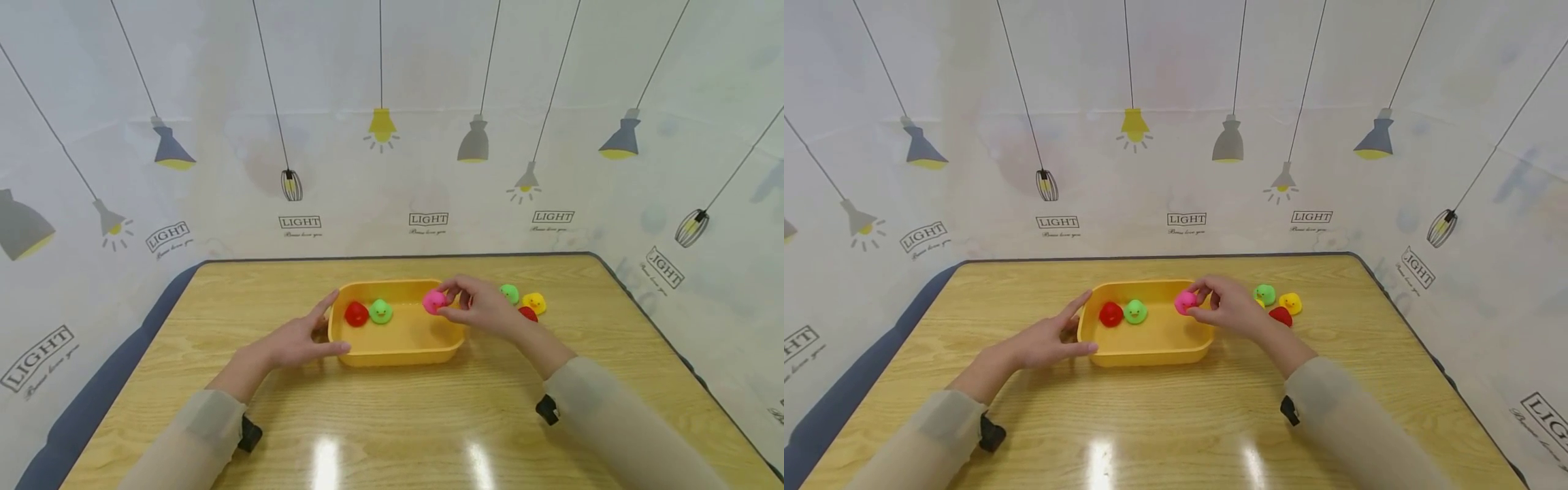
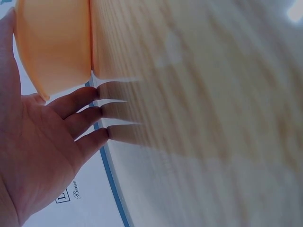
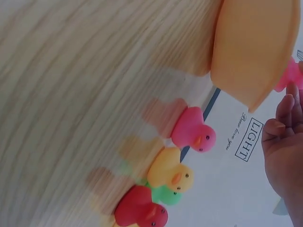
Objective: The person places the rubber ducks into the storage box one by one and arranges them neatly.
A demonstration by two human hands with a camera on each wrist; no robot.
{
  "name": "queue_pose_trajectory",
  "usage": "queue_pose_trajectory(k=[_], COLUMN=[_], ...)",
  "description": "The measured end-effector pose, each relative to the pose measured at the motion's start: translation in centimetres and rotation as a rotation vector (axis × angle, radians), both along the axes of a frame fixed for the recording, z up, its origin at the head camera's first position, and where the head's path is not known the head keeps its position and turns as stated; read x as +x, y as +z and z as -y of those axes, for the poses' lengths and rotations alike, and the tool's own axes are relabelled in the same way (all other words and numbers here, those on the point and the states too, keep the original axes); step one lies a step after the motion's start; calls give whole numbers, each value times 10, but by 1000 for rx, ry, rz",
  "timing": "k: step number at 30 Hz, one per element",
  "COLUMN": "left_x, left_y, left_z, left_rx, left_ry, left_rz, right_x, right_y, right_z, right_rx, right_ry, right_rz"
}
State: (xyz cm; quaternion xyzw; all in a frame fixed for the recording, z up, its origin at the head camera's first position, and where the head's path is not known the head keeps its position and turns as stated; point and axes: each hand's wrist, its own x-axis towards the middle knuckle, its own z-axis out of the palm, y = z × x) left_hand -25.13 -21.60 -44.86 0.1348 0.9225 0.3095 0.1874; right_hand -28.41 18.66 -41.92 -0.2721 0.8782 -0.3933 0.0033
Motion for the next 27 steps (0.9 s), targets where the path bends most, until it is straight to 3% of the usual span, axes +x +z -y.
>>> queue_pose_trajectory(k=[12,27], left_x=[1,0], left_y=[0,0], left_z=[0,2], left_rx=[-2,1], left_ry=[-5,-14], left_rz=[-10,-16], right_x=[-19,-29], right_y=[-9,-17], right_z=[38,57], right_rx=[63,93], right_ry=[28,20], right_rz=[-30,49])
